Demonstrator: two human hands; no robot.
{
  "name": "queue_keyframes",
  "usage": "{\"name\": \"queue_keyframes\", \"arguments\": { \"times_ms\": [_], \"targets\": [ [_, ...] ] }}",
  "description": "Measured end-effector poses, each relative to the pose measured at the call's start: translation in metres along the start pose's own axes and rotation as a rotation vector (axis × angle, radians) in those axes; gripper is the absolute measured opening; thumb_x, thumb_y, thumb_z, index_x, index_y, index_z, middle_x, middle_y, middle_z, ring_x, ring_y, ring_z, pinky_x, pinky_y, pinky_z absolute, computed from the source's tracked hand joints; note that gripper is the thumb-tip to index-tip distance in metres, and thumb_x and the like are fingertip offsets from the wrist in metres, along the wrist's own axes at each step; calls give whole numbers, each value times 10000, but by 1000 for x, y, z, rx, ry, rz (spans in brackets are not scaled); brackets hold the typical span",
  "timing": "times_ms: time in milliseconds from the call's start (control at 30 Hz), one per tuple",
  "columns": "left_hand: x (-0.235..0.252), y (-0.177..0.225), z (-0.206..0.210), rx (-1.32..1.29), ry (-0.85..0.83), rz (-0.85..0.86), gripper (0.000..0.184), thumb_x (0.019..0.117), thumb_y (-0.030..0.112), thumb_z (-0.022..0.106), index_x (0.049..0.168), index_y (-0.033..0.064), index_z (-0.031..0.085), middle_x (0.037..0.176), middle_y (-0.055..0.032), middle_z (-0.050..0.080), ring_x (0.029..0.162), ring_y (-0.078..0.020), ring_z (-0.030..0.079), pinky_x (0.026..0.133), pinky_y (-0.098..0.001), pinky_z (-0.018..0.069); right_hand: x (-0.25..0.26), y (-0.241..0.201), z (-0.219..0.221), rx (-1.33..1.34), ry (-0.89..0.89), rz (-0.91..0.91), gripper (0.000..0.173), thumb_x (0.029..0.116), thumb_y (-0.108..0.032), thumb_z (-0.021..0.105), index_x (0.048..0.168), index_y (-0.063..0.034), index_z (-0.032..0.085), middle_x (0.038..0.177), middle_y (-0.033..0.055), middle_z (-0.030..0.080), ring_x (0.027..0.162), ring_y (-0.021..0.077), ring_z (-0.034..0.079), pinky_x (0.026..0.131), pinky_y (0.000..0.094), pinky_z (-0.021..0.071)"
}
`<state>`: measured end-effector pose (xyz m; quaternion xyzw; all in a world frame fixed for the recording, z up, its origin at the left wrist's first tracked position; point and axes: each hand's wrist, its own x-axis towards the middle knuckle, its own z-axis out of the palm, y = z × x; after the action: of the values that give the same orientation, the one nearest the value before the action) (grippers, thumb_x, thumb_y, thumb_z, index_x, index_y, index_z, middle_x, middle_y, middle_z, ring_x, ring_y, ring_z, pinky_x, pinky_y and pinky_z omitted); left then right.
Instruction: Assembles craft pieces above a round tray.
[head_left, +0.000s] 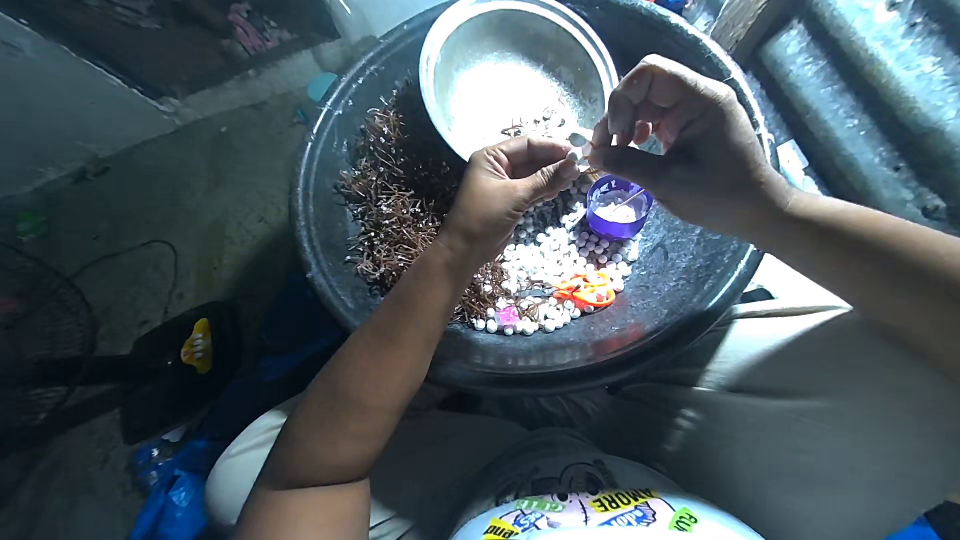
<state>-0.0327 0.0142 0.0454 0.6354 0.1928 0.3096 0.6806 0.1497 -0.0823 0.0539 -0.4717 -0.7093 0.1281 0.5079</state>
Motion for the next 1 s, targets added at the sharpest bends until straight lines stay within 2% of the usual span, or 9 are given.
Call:
{"name": "queue_keyframes", "arguments": {
  "times_ms": [133,233,333,400,467,600,733,867,1000],
  "targets": [
    [4,3,-8,205,-6,120,152,930,-49,671,1059,26,698,939,39,736,850,-12,690,799,-201,580,1,5,-7,-2,-41,110,109,930,-72,663,1009,-76,589,925,-33,629,826,-4,591,719,154,489],
    [8,11,-26,490,-25,189,231,953,20,668,1180,-15,654,1058,-16,706,941,-7,678,866,-187,565,4,14,-20,-5,-198,289,103,930,-47,677,1005,-77,613,863,-34,647,752,-11,634,682,155,548],
    [9,12,-40,756,-56,103,155,964,101,690,1107,44,702,1021,1,719,899,30,667,855,-167,547,8,30,-26,-28,-335,470,45,925,-15,689,945,-55,694,797,-5,685,707,25,641,681,205,546],
    [10,13,-41,944,-131,-52,156,982,154,686,1118,82,716,1034,-20,725,919,-38,675,886,-267,544,13,41,-23,-2,-254,468,67,926,-17,656,967,-50,699,827,-20,681,711,8,620,698,204,538],
    [12,11,-39,1080,-246,-197,204,998,176,678,1171,74,710,1085,-74,729,997,-145,692,956,-397,533,22,47,-17,91,-103,424,148,929,-27,631,1072,-47,660,928,-39,659,772,-13,611,751,194,539],
    [14,0,-32,1258,-440,-409,229,1023,174,631,1197,52,719,1137,-140,726,1091,-275,683,997,-528,498,32,41,-9,171,-14,499,253,920,-39,665,1171,-46,633,1106,-6,657,908,11,653,833,200,560],
    [19,-17,-24,1354,-552,-528,245,1030,186,616,1211,46,706,1146,-157,705,1106,-304,659,994,-539,484,25,36,-13,34,-387,493,190,948,-126,666,1137,-108,658,1042,-30,668,874,4,644,797,197,551],
    [23,-34,-23,1423,-575,-560,313,1023,137,591,1302,4,646,1236,-239,659,1207,-398,612,1030,-597,456,19,28,-17,-171,-786,311,151,956,-122,675,1102,-88,697,1005,33,686,869,108,654,794,318,554],
    [23,-45,-22,1479,-482,-632,489,1020,121,567,1490,25,473,1423,-320,485,1308,-485,512,1049,-643,431,18,18,-23,-254,-871,312,152,974,-101,668,1112,-49,700,1024,78,690,901,163,662,826,383,548]
  ]
}}
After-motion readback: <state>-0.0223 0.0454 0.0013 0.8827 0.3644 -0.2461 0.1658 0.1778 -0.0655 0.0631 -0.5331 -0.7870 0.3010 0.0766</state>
